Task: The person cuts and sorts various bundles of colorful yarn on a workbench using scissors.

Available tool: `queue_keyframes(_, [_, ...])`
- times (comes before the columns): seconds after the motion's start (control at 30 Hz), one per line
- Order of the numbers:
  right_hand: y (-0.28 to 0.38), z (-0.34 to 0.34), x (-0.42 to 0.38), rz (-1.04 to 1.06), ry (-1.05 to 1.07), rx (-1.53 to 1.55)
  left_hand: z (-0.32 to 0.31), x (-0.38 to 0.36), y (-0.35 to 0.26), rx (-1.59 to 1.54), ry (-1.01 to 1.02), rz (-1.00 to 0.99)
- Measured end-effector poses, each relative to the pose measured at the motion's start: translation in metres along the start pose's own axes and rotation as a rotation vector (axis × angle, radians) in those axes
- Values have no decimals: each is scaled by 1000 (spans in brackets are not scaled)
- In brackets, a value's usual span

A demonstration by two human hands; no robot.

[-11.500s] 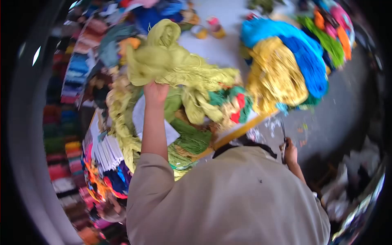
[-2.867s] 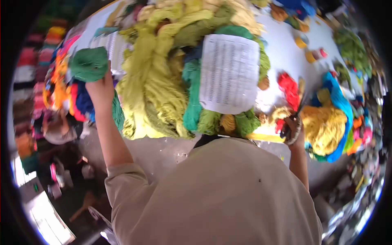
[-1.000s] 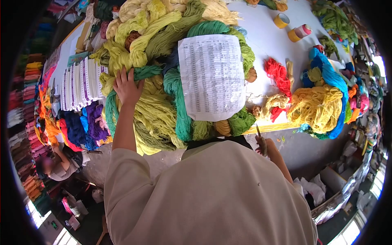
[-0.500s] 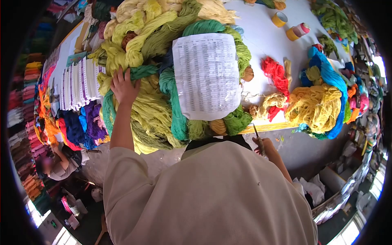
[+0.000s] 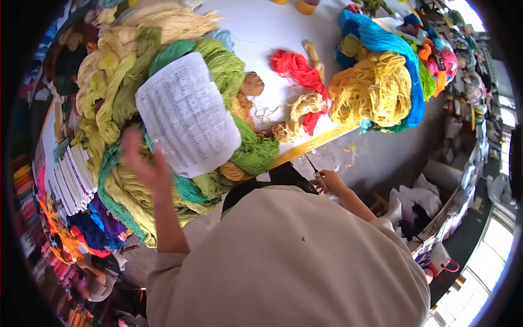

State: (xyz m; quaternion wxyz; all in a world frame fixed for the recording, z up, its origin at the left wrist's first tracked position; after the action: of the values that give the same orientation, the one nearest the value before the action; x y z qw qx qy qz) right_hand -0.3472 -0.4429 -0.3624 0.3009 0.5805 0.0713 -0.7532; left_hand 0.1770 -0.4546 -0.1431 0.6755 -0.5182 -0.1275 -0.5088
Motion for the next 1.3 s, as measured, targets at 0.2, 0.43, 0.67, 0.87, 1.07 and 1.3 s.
queue_keyframes(0.2, [1, 28, -13, 142, -88, -201, -223, -159, -155, -552, 967, 119])
queue_keyframes(0.43, [-42, 107, -42, 167, -315, -33, -352, -261, -169, 260, 1430, -37])
queue_keyframes(0.67, [-91, 136, -26, 161, -316, -35, -314, -101, -215, -793, 991, 326])
queue_keyframes(0.87, [-54, 130, 27, 403, -326, -338, -129, 74, -186, -958, -270, 508])
queue_keyframes(1.07, [10, 130, 71, 546, -122, -27, 13, 135, -232, -1634, -156, 39])
queue_keyframes(1.3, [89, 123, 87, 550, -67, -39, 142, 73, -194, -1721, -355, 541])
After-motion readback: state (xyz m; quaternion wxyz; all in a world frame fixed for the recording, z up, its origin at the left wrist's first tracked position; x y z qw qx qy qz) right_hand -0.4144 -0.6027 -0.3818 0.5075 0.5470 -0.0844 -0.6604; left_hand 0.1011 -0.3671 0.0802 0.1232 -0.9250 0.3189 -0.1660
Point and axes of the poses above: each hand's wrist, its own x-axis towards the middle knuckle, its own z-axis out of the back of the hand, y = z × x, the point moved 3 cm from there along x, towards the middle knuckle, and after that the axes turned 11 degrees about -y, right-handed, at the moved point
